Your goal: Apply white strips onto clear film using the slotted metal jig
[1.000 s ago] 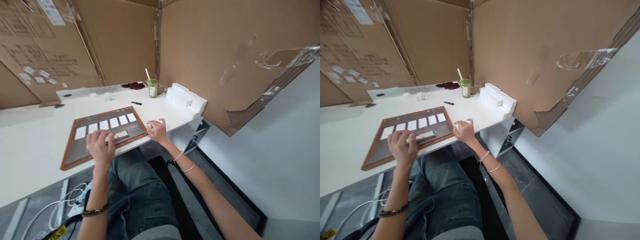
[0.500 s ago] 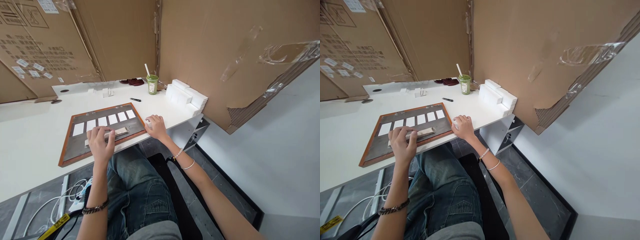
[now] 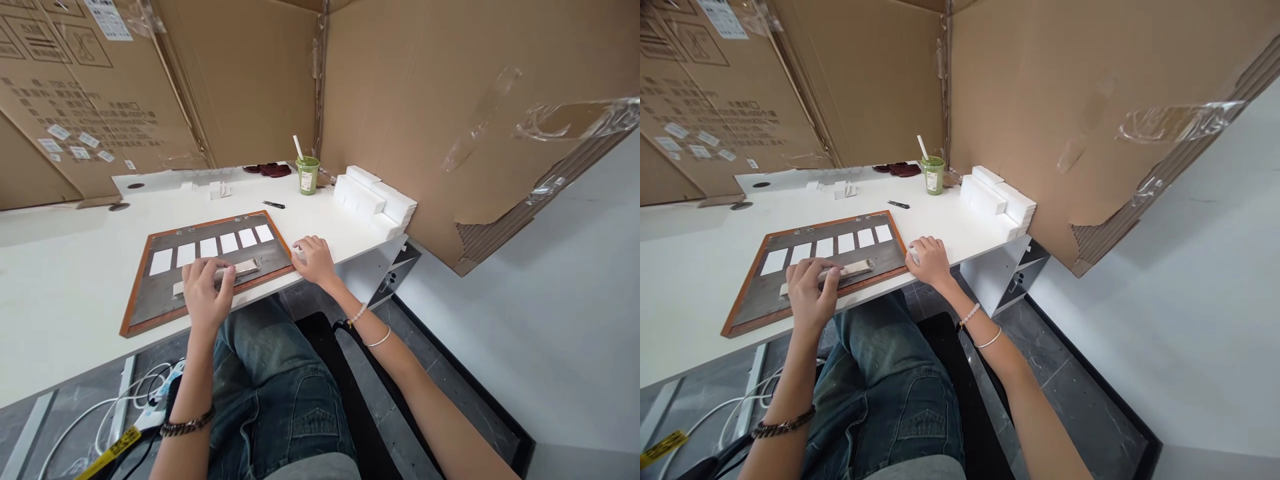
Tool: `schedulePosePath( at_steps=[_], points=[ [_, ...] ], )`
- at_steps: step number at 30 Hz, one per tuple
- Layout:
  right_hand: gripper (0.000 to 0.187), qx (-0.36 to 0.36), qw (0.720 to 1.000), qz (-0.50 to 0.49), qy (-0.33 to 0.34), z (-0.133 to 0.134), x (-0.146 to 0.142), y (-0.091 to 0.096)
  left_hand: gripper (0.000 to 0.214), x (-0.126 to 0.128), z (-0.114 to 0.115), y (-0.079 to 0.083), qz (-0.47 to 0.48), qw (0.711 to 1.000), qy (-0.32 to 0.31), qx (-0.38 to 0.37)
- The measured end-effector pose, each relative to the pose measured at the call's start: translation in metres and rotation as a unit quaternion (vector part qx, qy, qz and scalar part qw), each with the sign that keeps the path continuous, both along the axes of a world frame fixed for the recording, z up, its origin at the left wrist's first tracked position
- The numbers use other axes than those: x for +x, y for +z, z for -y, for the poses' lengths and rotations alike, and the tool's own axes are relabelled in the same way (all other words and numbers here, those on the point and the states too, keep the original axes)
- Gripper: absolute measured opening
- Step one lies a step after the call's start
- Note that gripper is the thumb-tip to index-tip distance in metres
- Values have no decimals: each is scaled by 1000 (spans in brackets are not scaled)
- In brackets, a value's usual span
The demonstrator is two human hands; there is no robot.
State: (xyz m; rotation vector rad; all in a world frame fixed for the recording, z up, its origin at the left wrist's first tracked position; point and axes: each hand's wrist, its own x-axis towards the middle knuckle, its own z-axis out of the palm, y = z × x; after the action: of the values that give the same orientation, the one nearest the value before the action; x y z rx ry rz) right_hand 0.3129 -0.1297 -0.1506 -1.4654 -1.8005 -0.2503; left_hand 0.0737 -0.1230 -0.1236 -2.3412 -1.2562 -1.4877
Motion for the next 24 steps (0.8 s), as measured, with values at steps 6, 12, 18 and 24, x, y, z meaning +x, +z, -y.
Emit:
schedulePosePath(
  at_steps=[6, 12, 18, 24],
  points=[
    [15, -2, 1000, 4, 1, -1, -1, 0, 29, -1, -1, 0, -8, 1000, 1, 8],
    [15, -6, 1000, 7, 1, -1, -1, 0, 26, 2, -1, 2, -73, 997, 26, 17],
    [15, -14, 1000, 8, 0, -1, 0, 1, 29, 6, -1, 2, -114, 992, 45, 10],
    [15, -15, 1000, 7, 1, 0, 0, 2, 28, 6, 0, 0, -104, 993, 58, 12]
  ],
)
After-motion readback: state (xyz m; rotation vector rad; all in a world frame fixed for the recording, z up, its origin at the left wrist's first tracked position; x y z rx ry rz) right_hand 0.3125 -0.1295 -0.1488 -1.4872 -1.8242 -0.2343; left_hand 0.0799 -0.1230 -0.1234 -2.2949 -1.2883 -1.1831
